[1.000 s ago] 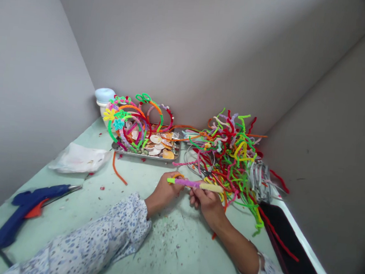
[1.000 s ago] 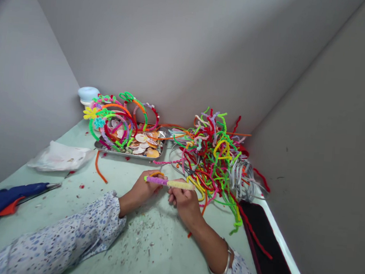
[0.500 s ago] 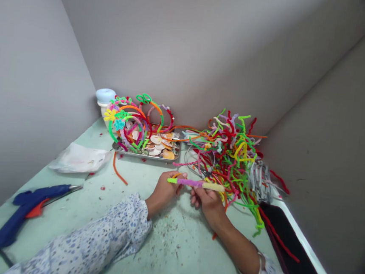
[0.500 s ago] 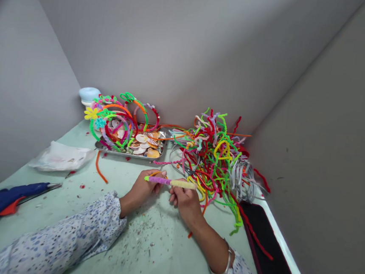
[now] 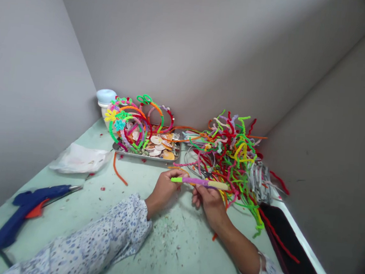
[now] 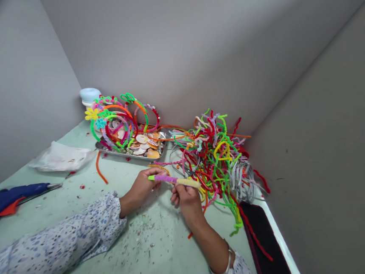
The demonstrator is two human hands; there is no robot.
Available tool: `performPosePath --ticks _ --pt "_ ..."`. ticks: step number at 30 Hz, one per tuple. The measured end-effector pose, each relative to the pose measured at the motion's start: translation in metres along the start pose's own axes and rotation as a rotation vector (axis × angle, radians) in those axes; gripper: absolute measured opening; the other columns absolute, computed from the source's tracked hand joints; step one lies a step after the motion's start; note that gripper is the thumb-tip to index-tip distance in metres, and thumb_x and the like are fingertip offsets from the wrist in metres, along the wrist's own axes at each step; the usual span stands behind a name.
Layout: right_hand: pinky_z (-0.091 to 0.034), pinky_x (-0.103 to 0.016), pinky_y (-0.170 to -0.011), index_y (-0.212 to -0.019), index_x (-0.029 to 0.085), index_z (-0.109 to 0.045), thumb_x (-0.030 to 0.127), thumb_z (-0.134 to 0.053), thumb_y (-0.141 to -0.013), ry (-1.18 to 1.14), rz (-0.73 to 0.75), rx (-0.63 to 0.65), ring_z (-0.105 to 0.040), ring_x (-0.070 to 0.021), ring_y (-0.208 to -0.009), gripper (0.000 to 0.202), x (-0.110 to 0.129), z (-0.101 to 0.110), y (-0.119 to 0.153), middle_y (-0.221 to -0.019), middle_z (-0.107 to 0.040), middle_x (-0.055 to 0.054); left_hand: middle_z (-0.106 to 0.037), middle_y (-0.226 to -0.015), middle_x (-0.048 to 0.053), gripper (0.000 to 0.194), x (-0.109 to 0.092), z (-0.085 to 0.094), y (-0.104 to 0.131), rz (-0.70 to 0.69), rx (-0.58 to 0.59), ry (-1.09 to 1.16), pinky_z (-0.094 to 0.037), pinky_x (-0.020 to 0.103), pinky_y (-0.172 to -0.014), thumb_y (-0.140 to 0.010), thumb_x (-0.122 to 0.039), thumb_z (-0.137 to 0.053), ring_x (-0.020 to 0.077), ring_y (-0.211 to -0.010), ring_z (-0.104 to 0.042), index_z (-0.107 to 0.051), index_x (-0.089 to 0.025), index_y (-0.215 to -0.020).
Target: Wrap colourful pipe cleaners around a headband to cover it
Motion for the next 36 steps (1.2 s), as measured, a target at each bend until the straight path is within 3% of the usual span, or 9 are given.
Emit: performPosePath --ticks 5,10,16,25,36 --pt "-0.038 -0.021 -0.040 -0.064 0.015 -0.057 0.034 -0.049 -0.076 -0.027 0.083 0.005 -0.050 -0.0106 -0.040 0.024 0.001 0.001 -0.002 -0.047 -0.057 -0.001 -0.066 -0.077 0.005 0.012 -0.007 -0.004 0.003 -0.135 0.047 -0.136 -0.044 0.024 -0.062 -0.069 -0.022 -0.063 0.0143 -0.068 -0.058 -0.067 -0.015 -0.078" --pt "-0.038 -0.020 -0.037 -0.073 0.014 -0.059 0.034 -0.052 -0.076 -0.070 0.136 0.004 -0.049 -0.0106 -0.037 0.021 -0.001 0.002 -0.005 -0.045 -0.056 0.001 -0.066 -0.080 0.005 0.012 -0.022 -0.007 0.009 -0.323 0.068 -0.298 -0.046 0.026 -0.072 -0.072 -0.017 -0.062 0.0151 -0.076 -0.060 -0.069 -0.018 -0.081" --pt "-0.038 -0.020 -0.035 -0.078 0.014 -0.061 0.035 -0.054 -0.077 -0.084 0.144 -0.012 -0.048 -0.0103 -0.035 0.023 -0.001 0.003 -0.006 -0.044 -0.057 0.002 -0.064 -0.082 0.006 0.015 -0.028 -0.009 0.012 -0.412 0.073 -0.362 -0.046 0.027 -0.073 -0.075 -0.018 -0.060 0.0148 -0.078 -0.059 -0.069 -0.019 -0.087" --pt "-0.038 -0.020 -0.037 -0.074 0.014 -0.060 0.038 -0.053 -0.075 -0.073 0.130 -0.020 -0.049 -0.0100 -0.037 0.025 -0.003 0.004 -0.007 -0.048 -0.058 0.000 -0.064 -0.084 0.006 0.016 -0.030 -0.010 0.014 -0.412 0.063 -0.407 -0.045 0.028 -0.075 -0.078 -0.020 -0.056 0.0157 -0.081 -0.058 -0.068 -0.018 -0.090" --pt "-0.037 -0.019 -0.037 -0.075 0.015 -0.057 0.028 -0.049 -0.072 -0.108 0.137 -0.006 -0.049 -0.0099 -0.039 0.016 -0.007 0.004 -0.008 -0.050 -0.057 0.001 -0.061 -0.081 0.004 0.021 -0.028 -0.013 0.014 -0.331 0.100 -0.512 -0.042 0.025 -0.071 -0.072 -0.007 -0.051 0.0150 -0.077 -0.055 -0.065 -0.017 -0.084"
Point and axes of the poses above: each hand's wrist, its own y-axis away from the middle knuckle, its own z-axis out of the back of the hand, x = y × z, the point moved 9 cm from there along -y, towards the middle knuckle
